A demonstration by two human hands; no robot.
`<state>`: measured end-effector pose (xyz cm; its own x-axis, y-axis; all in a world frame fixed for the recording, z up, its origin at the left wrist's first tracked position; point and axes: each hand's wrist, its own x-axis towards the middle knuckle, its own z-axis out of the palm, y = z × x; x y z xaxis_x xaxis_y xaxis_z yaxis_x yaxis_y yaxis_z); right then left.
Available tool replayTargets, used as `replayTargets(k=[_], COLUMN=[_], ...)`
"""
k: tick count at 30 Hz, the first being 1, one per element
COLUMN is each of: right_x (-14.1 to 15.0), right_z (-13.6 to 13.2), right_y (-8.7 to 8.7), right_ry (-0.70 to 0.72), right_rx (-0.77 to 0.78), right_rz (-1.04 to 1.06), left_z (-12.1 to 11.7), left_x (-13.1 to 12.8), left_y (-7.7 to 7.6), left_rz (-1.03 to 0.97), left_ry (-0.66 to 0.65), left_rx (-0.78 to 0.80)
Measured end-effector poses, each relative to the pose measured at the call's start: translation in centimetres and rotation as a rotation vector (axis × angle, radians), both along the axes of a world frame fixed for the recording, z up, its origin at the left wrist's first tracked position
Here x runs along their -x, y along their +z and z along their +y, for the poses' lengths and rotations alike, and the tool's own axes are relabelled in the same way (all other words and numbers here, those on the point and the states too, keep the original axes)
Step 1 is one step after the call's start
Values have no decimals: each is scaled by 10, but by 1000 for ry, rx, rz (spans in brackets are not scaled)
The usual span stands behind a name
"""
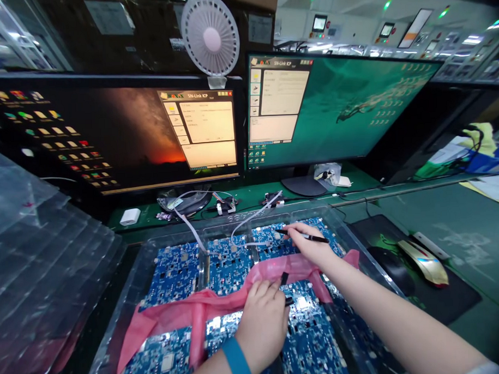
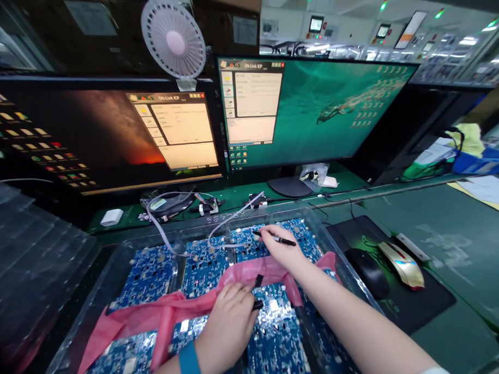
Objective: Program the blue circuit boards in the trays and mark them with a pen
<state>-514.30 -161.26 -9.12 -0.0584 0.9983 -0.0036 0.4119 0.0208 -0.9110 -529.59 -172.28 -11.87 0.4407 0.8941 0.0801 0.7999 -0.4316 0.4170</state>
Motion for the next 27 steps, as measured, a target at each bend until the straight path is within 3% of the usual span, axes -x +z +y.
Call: replayTargets(k=[7, 14, 20, 24, 27], right_x=[-10, 4, 13, 27, 37], right_z=[-25, -46, -49, -55, -62], right_y=[32, 43, 38, 23, 11], right_ry=[-4, 19, 99, 172, 211], right_rx=[175, 293, 364, 381, 360], right_rz=[246, 533, 432, 328, 396], left_z=[4, 0, -1, -3, -5], left_x=[5, 8, 8, 9, 11], left_y=[24, 26, 28, 26, 22], left_rz=[-248, -386, -351, -283, -262], left_ry=[170, 321, 296, 182, 160], left_rx=[-17, -100, -103, -171, -249])
